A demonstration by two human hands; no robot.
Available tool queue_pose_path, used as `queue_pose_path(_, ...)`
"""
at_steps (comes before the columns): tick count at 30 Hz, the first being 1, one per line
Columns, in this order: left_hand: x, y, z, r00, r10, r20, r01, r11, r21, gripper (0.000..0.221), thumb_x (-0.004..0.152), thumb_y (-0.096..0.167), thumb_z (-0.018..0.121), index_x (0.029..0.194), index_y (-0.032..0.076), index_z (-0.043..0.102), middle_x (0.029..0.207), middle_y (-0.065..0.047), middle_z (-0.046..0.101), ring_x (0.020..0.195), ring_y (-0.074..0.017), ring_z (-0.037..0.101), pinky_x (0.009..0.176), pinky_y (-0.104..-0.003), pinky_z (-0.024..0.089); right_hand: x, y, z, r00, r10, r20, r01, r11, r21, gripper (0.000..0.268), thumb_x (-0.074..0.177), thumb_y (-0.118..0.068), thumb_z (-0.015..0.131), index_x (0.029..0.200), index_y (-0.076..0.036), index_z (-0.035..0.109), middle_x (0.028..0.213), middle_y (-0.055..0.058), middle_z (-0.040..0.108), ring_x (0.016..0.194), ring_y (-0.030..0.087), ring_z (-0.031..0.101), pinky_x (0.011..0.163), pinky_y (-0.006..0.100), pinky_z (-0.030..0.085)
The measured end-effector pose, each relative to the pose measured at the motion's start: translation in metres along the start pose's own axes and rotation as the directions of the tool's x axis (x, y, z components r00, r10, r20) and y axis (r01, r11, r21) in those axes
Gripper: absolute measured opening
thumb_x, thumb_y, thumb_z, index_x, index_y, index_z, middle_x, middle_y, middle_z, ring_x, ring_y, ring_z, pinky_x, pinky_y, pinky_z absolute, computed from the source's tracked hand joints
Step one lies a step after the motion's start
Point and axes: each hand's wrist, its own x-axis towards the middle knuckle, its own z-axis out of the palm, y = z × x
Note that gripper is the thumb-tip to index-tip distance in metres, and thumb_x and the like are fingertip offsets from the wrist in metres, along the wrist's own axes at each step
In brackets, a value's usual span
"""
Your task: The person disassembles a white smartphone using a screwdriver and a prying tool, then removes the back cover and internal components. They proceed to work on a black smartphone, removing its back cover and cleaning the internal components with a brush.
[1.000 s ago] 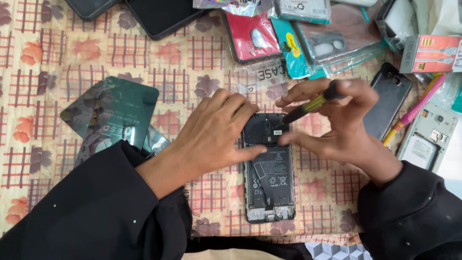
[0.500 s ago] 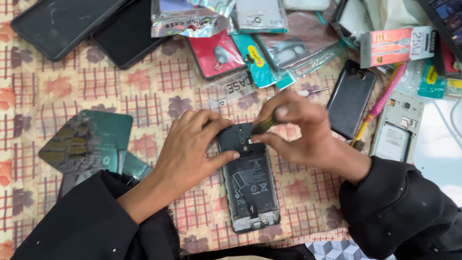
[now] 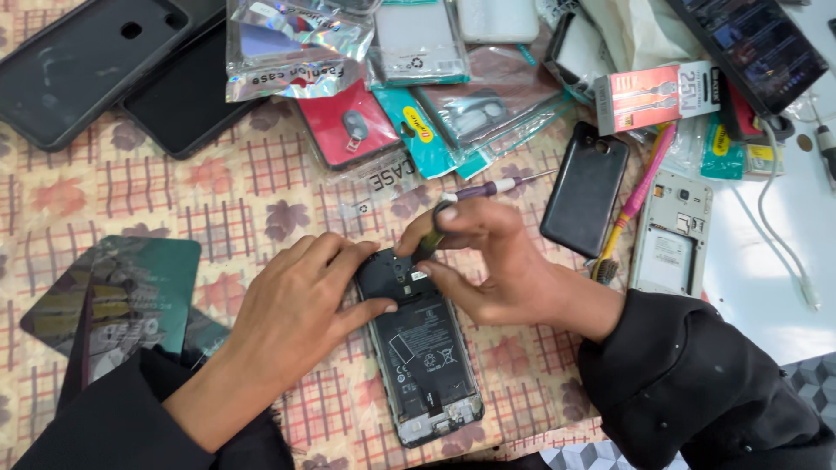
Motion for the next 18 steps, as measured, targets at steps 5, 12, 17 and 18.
queue_pose_path(5,0.005,-0.008,-0.006,0.986,-0.104,0.127,0.120,0.984,-0.129,0.065,0.071,0.036,0.080,0.127,0.006,0.067,0.109,-0.008,0.068,0.089,-0.0255,0.066,0.081,-0.039,0.053,-0.003,0.007,0.003,0.999,-0.006,-0.039,-0.001,0.984,-0.176,0.091,0.084,-0.001,0.089,0.147,-0.022,0.026,0.117,0.013,0.066,0.097,0.024,0.072,0.082,0.036,0.060)
queue_pose_path(12,0.000,-0.008,-0.006,0.994,0.105,-0.004,-0.105,0.993,-0.053,0.061,0.079,0.032,0.079,0.126,-0.003,0.062,0.111,-0.015,0.068,0.101,-0.0326,0.064,0.086,-0.042,0.052,-0.005,0.004,-0.002,0.999,0.049,0.002,-0.049,0.999,0.010,0.085,0.100,0.010,0.071,0.155,-0.024,0.015,0.124,0.013,0.062,0.107,0.021,0.073,0.089,0.031,0.063)
queue_pose_path(17,-0.005,-0.002,-0.005,0.980,0.177,0.088,-0.189,0.970,0.154,0.065,0.080,0.033,0.077,0.130,-0.005,0.060,0.104,-0.013,0.068,0.090,-0.0277,0.063,0.078,-0.041,0.052,0.002,0.007,0.002,0.989,-0.138,-0.054,0.117,0.951,-0.285,0.098,0.079,-0.004,0.090,0.146,-0.025,0.023,0.105,0.012,0.063,0.095,0.026,0.069,0.085,0.038,0.057)
queue_pose_path(18,-0.005,-0.001,-0.004,0.970,0.234,0.064,-0.242,0.943,0.229,0.063,0.081,0.033,0.076,0.128,-0.005,0.061,0.105,-0.014,0.068,0.090,-0.0267,0.064,0.078,-0.040,0.052,0.002,0.008,0.003,0.993,-0.104,-0.059,0.088,0.969,-0.232,0.095,0.082,0.001,0.086,0.146,-0.025,0.022,0.108,0.014,0.063,0.096,0.026,0.071,0.084,0.036,0.060)
